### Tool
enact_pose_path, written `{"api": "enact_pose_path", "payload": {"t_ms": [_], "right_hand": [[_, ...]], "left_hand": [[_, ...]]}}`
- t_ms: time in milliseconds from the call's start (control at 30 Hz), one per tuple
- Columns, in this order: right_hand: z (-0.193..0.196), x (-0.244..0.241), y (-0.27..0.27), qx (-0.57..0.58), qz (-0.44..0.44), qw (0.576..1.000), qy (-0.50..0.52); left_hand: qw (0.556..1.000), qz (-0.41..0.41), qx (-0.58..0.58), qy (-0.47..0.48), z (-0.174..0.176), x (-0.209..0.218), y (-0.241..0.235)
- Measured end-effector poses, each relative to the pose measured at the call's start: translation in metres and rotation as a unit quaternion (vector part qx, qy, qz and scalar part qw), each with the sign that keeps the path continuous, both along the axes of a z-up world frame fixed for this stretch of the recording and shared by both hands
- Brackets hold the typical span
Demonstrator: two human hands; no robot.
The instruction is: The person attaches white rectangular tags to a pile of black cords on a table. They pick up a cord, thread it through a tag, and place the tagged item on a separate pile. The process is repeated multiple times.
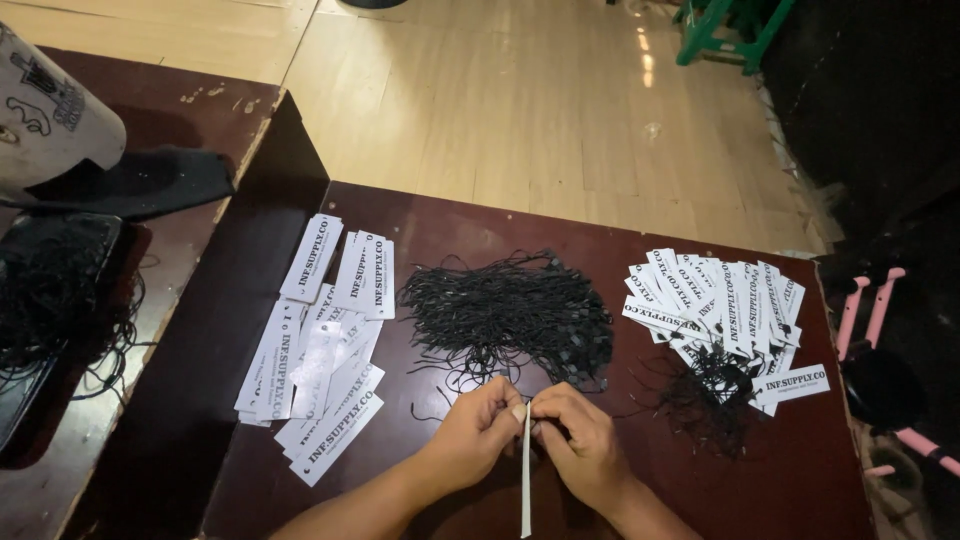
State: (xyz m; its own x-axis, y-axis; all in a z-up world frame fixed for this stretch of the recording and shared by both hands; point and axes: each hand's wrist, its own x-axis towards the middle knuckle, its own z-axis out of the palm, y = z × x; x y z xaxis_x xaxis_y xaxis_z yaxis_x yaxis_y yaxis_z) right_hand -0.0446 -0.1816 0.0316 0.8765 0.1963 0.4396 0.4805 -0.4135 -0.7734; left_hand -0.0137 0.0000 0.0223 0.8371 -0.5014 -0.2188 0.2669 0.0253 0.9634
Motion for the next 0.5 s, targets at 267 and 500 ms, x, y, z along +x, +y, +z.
{"api": "enact_pose_path", "payload": {"t_ms": [267,500], "right_hand": [[-0.012,-0.006,-0.003,0.001,-0.019,0.999,0.036],[-0.005,-0.003,-0.004,-0.010,0.027,1.000,0.012]], "left_hand": [[1.000,0.006,0.004,-0.005,0.000,-0.001,0.000],[0.999,0.022,0.003,-0.035,0.006,-0.001,0.002]]}}
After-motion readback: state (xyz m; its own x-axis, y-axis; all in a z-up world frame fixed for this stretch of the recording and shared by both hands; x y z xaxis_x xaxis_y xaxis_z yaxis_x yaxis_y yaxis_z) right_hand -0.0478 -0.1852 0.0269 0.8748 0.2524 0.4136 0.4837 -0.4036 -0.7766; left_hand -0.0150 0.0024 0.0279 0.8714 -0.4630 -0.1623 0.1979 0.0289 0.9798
